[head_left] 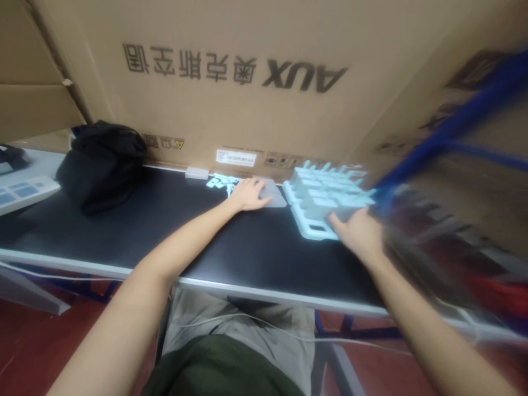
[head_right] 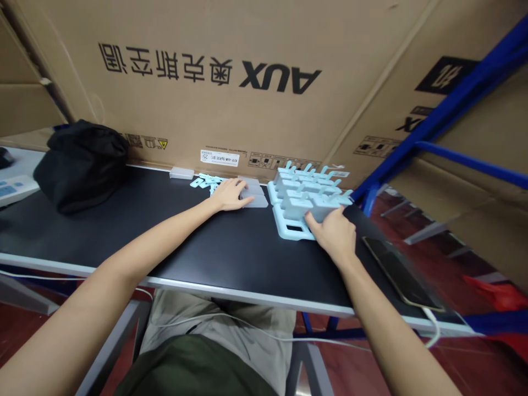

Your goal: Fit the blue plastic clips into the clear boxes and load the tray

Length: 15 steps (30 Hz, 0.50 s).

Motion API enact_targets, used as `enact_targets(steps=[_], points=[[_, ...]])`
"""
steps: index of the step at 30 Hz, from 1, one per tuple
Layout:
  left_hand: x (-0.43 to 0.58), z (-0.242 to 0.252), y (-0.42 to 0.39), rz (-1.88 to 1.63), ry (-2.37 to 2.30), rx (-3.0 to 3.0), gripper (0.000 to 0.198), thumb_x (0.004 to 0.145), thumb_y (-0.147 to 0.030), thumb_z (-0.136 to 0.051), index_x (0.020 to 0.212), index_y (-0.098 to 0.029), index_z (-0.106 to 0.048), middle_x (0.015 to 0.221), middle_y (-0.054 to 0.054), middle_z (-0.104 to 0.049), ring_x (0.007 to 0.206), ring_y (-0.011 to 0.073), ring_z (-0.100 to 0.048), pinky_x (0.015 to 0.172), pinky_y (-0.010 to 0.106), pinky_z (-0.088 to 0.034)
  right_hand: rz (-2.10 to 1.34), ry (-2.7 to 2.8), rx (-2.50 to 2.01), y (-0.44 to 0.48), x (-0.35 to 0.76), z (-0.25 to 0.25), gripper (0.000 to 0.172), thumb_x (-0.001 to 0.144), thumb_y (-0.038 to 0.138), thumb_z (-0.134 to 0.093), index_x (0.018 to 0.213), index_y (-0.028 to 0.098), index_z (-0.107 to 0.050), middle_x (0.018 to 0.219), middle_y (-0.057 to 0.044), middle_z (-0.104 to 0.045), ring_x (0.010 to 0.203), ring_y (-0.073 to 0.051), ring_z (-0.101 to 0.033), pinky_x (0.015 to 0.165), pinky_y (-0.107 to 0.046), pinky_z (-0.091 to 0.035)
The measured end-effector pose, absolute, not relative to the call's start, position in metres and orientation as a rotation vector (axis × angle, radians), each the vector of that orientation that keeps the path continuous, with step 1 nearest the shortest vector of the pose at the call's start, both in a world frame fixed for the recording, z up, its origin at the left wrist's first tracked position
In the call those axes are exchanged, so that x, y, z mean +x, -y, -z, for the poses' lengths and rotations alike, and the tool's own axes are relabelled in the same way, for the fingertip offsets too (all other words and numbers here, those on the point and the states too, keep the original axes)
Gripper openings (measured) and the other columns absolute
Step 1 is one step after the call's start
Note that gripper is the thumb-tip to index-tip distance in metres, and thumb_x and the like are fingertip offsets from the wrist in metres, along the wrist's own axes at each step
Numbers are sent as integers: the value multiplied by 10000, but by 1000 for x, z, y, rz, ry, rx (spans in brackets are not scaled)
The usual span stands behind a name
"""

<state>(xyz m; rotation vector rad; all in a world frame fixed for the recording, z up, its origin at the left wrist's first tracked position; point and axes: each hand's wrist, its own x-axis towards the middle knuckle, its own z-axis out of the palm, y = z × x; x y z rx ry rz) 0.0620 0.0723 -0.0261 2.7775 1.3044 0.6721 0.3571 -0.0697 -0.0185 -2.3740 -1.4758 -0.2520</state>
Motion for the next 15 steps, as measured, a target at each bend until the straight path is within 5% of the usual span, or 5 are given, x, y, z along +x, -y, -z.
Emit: enact_targets(steps=[10,15], points=[[65,25,-67,-685,-1326,2724,534,984,-636,-529,1252,-188,-640,1391,157,-635,1325,364,-574,1170,527,-395,190,1065,-1986,85,345,-14,562,853,536,-542,1217,110,-579,1259,-305,-693,1228,-435,-669,1084,-518,-503],[53,17,-64,-868,-1277,2720,531,1049,-630,-411,1259,-191,-622,1381,140,-639,1305,320,-556,1131,470,-431,225,1090,-1804,94,316,-47,677,800,499,-589,1341,143,-394,1418,-305,-605,1302,-377,-629,1146,-449,-466]])
